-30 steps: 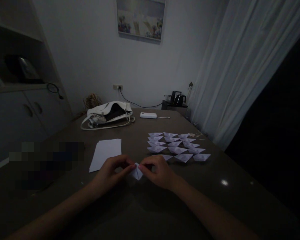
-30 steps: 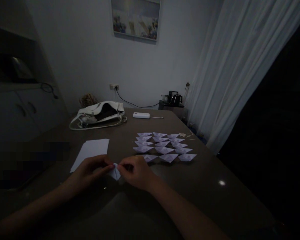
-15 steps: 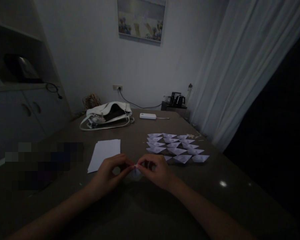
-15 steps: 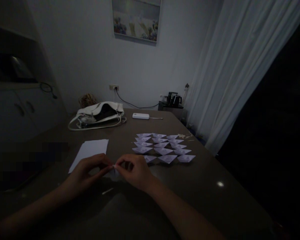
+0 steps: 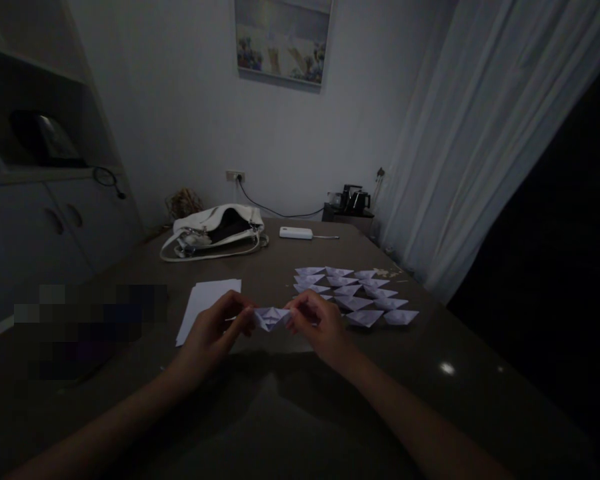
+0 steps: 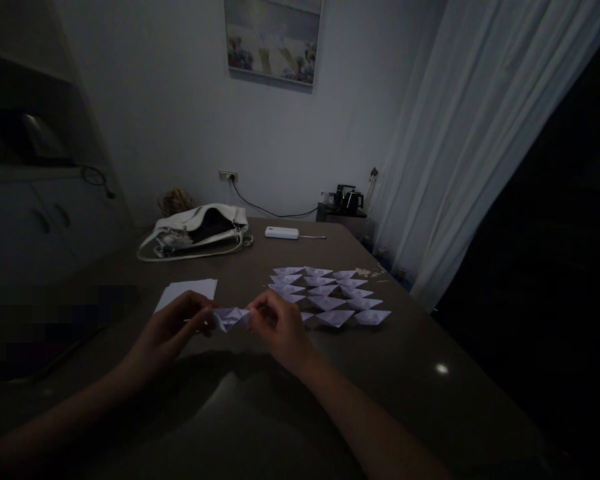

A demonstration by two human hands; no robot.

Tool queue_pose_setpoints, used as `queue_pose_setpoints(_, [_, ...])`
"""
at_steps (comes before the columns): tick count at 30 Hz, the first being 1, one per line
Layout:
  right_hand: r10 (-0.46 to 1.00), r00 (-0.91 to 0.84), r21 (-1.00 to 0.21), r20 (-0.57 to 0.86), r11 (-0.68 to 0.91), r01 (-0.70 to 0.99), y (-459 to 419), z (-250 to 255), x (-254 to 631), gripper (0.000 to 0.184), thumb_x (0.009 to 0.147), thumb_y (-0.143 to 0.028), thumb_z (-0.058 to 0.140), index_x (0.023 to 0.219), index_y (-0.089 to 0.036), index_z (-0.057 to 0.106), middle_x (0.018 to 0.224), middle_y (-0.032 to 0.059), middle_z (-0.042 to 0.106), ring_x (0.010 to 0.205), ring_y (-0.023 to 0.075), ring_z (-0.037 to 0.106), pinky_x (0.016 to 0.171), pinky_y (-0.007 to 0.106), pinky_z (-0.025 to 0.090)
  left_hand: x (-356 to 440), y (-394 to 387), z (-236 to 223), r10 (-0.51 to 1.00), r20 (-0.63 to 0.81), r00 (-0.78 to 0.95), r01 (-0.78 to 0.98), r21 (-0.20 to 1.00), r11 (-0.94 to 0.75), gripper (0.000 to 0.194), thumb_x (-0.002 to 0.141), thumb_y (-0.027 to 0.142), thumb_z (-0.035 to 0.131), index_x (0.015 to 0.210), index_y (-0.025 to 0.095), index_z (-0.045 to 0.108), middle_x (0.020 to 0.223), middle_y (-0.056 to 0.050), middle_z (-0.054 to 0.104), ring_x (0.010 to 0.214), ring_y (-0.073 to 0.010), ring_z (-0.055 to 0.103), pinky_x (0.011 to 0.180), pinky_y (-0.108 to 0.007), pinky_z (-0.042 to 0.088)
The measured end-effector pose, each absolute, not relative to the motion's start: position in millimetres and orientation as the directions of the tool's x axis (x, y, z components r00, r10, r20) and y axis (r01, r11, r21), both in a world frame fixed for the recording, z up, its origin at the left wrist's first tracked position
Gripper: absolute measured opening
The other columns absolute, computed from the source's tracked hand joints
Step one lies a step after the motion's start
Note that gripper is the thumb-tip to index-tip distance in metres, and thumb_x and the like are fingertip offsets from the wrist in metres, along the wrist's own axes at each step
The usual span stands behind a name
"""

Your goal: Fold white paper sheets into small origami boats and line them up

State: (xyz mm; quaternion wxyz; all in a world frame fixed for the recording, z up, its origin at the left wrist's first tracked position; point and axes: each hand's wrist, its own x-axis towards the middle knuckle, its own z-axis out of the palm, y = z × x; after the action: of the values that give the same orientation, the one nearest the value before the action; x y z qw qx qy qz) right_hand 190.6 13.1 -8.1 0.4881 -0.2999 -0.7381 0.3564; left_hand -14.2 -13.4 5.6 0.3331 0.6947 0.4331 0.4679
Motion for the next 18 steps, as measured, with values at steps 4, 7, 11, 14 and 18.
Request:
queue_pose_setpoints(4, [0.788, -0.316, -0.826, 0.528, 0.563, 0.025, 14.9, -9.4, 190.9, 0.013, 0.088, -0.032, 0.050, 0.087, -0.018, 0.049, 0.079, 0.0030, 0.062, 0.064, 0.0119, 0.062, 0.059, 0.026, 0.052, -15.1, -11.3, 2.4, 0.923, 0.348, 0.162, 0.132, 0.920, -0.370, 0.017, 0.088, 0.037, 0.050, 0.089, 0.020, 0.048, 0.092, -0.003, 0.063, 0.075, -0.0166, 0.062, 0.068, -0.031, 0.052])
queue_pose_setpoints(7, [0.801, -0.292, -0.844, 0.523, 0.534, -0.046, 14.4, -8.5, 188.6, 0.015, 0.088, -0.034, 0.050, 0.086, -0.019, 0.047, 0.086, 0.0037, 0.062, 0.066, 0.0120, 0.065, 0.060, 0.026, 0.054, -13.6, -10.0, 3.8, 0.946, 0.299, 0.123, -0.028, 0.954, -0.298, 0.019, 0.086, 0.038, 0.054, 0.087, 0.021, 0.045, 0.092, -0.002, 0.065, 0.078, -0.0173, 0.064, 0.073, -0.032, 0.052])
queue_pose_setpoints(11, [0.832, -0.246, -0.867, 0.498, 0.480, -0.133, 13.7, -7.5, 184.1, 0.018, 0.088, -0.037, 0.051, 0.084, -0.020, 0.044, 0.090, 0.0036, 0.062, 0.067, 0.0121, 0.067, 0.059, 0.026, 0.055, -10.0, -9.3, 4.2, 0.966, 0.239, 0.103, -0.179, 0.959, -0.219, 0.021, 0.083, 0.038, 0.058, 0.086, 0.022, 0.044, 0.087, 0.000, 0.067, 0.078, -0.0171, 0.065, 0.076, -0.031, 0.051])
queue_pose_setpoints(14, [0.838, -0.254, -0.875, 0.483, 0.456, -0.160, 14.3, -9.2, 183.6, 0.019, 0.088, -0.038, 0.049, 0.085, -0.020, 0.042, 0.094, 0.0042, 0.063, 0.065, 0.0112, 0.066, 0.058, 0.025, 0.055, -9.4, -10.2, 1.9, 0.961, 0.253, 0.110, -0.147, 0.961, -0.237, 0.019, 0.086, 0.037, 0.055, 0.085, 0.022, 0.044, 0.089, -0.001, 0.067, 0.080, -0.0174, 0.065, 0.075, -0.030, 0.051])
queue_pose_setpoints(18, [0.769, -0.370, -0.830, 0.521, 0.557, -0.012, 12.2, -8.6, 188.7, 0.012, 0.091, -0.033, 0.045, 0.089, -0.020, 0.044, 0.096, 0.0053, 0.063, 0.067, 0.0109, 0.064, 0.062, 0.025, 0.053, -12.6, -12.6, 2.6, 0.934, 0.310, 0.176, 0.086, 0.941, -0.328, 0.016, 0.088, 0.037, 0.049, 0.095, 0.023, 0.046, 0.099, -0.003, 0.066, 0.080, -0.0190, 0.063, 0.073, -0.032, 0.051])
